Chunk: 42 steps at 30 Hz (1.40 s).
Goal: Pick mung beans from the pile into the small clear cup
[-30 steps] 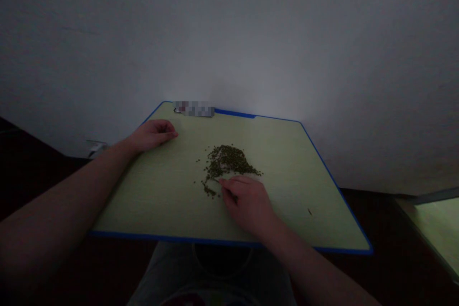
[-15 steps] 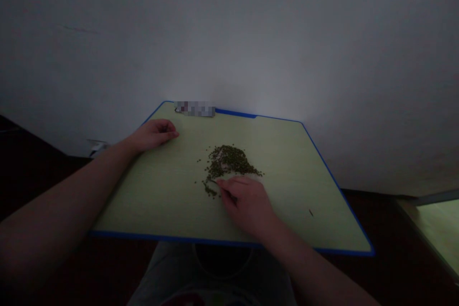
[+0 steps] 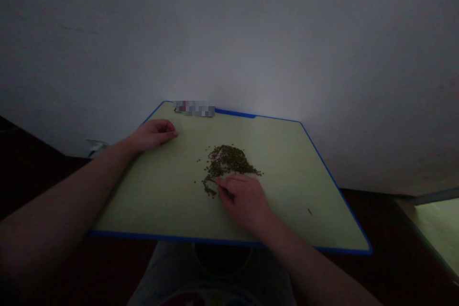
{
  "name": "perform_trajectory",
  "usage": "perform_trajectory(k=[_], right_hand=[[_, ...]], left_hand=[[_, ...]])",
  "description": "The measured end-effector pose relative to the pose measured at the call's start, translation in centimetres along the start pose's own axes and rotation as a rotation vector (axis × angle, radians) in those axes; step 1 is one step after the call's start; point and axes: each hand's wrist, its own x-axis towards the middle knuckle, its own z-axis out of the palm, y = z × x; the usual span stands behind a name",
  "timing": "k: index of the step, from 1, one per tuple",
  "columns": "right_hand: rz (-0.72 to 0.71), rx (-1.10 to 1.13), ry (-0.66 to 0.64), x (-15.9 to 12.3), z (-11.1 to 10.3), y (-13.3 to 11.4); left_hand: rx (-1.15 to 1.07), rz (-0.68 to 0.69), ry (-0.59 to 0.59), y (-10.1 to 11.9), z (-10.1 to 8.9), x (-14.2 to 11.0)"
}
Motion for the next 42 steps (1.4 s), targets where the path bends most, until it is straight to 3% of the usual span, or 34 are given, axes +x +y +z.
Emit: perform_trajectory(k=[18, 30, 42], right_hand=[[0.080, 0.051, -0.057, 1.7, 0.6, 0.7], [-0.034, 0.150, -0.245, 5.8, 1.5, -0.9], [0.026, 0.246, -0.447, 4.6, -0.6, -0.4]], left_hand=[[-0.001, 0.007, 0.005, 0.0, 0.0, 0.0], [-0.002, 0.028, 0.002, -0.6, 0.0, 0.2], [0.010, 0.019, 0.012, -0.1, 0.0, 0.0]])
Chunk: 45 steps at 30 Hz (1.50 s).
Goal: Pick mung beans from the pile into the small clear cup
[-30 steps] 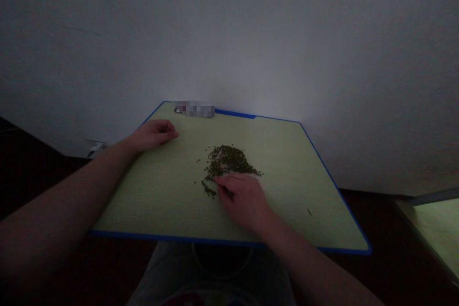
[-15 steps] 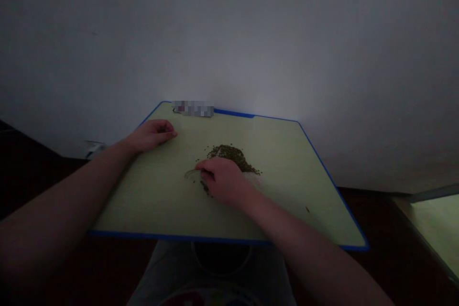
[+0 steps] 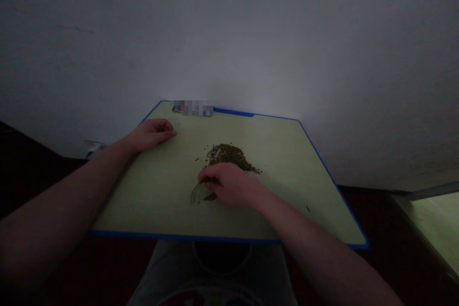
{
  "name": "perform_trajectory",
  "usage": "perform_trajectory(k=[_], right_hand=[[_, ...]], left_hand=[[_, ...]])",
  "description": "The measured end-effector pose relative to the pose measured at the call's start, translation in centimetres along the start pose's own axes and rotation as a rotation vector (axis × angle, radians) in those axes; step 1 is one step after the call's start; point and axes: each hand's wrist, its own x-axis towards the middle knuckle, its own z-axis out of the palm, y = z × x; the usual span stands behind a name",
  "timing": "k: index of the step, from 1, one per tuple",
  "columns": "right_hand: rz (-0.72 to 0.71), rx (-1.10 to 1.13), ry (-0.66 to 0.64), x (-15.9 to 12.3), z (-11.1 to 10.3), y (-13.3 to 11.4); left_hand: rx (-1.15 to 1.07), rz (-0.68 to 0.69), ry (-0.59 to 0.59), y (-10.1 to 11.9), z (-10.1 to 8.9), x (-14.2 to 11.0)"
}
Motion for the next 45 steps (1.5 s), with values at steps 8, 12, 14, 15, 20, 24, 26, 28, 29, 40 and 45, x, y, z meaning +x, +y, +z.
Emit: perform_trajectory(k=[8, 12, 14, 15, 20, 24, 26, 28, 29, 40, 45], right_hand=[[0.132, -0.037, 0.071, -2.5, 0.2, 0.3], [0.168, -0.067, 0.095, -3.9, 0.2, 0.6], [0.180, -0.070, 0.118, -4.7, 0.2, 0.8], [0.194, -0.072, 0.132, -5.1, 0.2, 1.0], [0.274, -0.071, 0.164, -7.0, 0.4, 1.2], [0.313, -0.041, 0.143, -7.8, 0.6, 0.5], [0.353, -0.022, 0.118, -8.1, 0.6, 0.0], [0.390, 0.003, 0.109, -8.4, 0.8, -0.4], [0.405, 0.016, 0.112, -8.6, 0.9, -0.5], [0.469, 0.070, 0.174, -10.2, 2.2, -1.1], [0.491, 0.099, 0.163, -10.6, 2.3, -1.8]], left_hand=[[-0.029, -0.005, -0.009, -0.1, 0.1, 0.1], [-0.018, -0.010, -0.006, 0.3, 0.0, -0.1], [-0.015, -0.021, 0.002, 0.5, 0.0, -0.2], [-0.014, -0.024, 0.007, 0.6, 0.0, -0.2], [-0.018, -0.018, 0.018, 0.5, 0.1, -0.1], [-0.005, -0.019, 0.008, 0.2, 0.1, -0.1], [-0.006, -0.021, 0.009, 0.2, 0.1, -0.1], [-0.015, -0.022, 0.007, 0.3, 0.1, -0.1], [-0.017, -0.025, 0.004, 0.4, 0.1, -0.1], [-0.009, -0.028, 0.000, 0.1, 0.1, 0.0], [0.007, -0.010, -0.004, -0.3, 0.1, 0.1]])
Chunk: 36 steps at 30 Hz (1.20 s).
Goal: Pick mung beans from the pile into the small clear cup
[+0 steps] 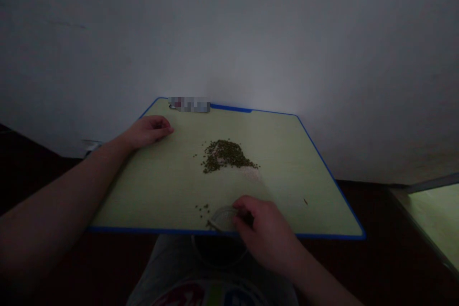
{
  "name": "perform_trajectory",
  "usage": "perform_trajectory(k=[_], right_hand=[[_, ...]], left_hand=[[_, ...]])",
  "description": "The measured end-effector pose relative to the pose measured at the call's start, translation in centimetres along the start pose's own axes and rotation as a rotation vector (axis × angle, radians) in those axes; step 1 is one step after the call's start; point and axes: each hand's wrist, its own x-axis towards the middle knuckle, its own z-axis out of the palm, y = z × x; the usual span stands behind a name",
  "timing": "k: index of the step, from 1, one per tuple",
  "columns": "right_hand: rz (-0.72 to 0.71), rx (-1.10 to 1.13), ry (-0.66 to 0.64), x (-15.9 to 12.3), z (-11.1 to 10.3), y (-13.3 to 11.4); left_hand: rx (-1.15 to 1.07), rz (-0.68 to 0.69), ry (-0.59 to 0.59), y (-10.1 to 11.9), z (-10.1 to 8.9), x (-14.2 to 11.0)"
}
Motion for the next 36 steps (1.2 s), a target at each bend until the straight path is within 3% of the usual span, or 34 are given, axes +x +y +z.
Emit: perform_trajectory(k=[6, 11, 17, 23, 27, 36], right_hand=[[0.012, -0.007, 0.024, -0.2, -0.7, 0.4], [-0.032, -0.119, 0.077, 1.9, -1.5, 0.4], [-0.170, -0.354, 0.038, 6.1, -0.5, -2.0], [-0.327, -0.411, -0.029, 8.8, 1.2, -4.5], [-0.372, -0.424, -0.104, 8.7, 1.4, -5.3], [-0.286, -0.326, -0.192, 6.1, 0.7, -4.8]], left_hand=[[-0.011, 0.004, -0.001, -0.1, 0.0, 0.1], [-0.013, -0.002, 0.004, 0.1, 0.0, -0.1], [-0.023, 0.017, 0.013, -0.1, 0.0, 0.0], [-0.005, 0.013, 0.014, -0.2, 0.0, 0.1], [-0.032, 0.005, 0.010, 0.2, 0.0, 0.0], [-0.024, -0.035, 0.022, 1.1, 0.0, -0.4]])
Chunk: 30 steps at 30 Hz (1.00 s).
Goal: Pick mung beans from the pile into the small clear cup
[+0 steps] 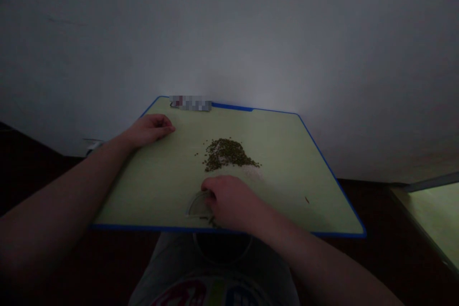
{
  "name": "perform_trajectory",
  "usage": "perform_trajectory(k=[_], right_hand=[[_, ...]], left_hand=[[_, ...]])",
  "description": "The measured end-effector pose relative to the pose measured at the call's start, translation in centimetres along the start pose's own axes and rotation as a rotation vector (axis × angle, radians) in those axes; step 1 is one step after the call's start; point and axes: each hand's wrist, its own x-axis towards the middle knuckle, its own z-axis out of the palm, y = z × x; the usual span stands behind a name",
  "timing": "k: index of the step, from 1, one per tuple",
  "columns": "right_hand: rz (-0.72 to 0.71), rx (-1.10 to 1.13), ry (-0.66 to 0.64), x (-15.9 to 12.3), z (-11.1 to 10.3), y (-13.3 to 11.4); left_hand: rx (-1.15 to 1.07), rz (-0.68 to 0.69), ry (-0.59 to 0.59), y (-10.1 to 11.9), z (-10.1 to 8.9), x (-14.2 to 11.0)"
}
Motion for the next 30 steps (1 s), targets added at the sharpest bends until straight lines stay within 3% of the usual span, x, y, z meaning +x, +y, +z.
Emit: perform_trajectory(k=[30], right_hand=[[0.165, 0.113, 0.032, -4.0, 0.4, 1.2]], left_hand=[[-0.001, 0.043, -0.012, -0.9, 0.0, 0.3]])
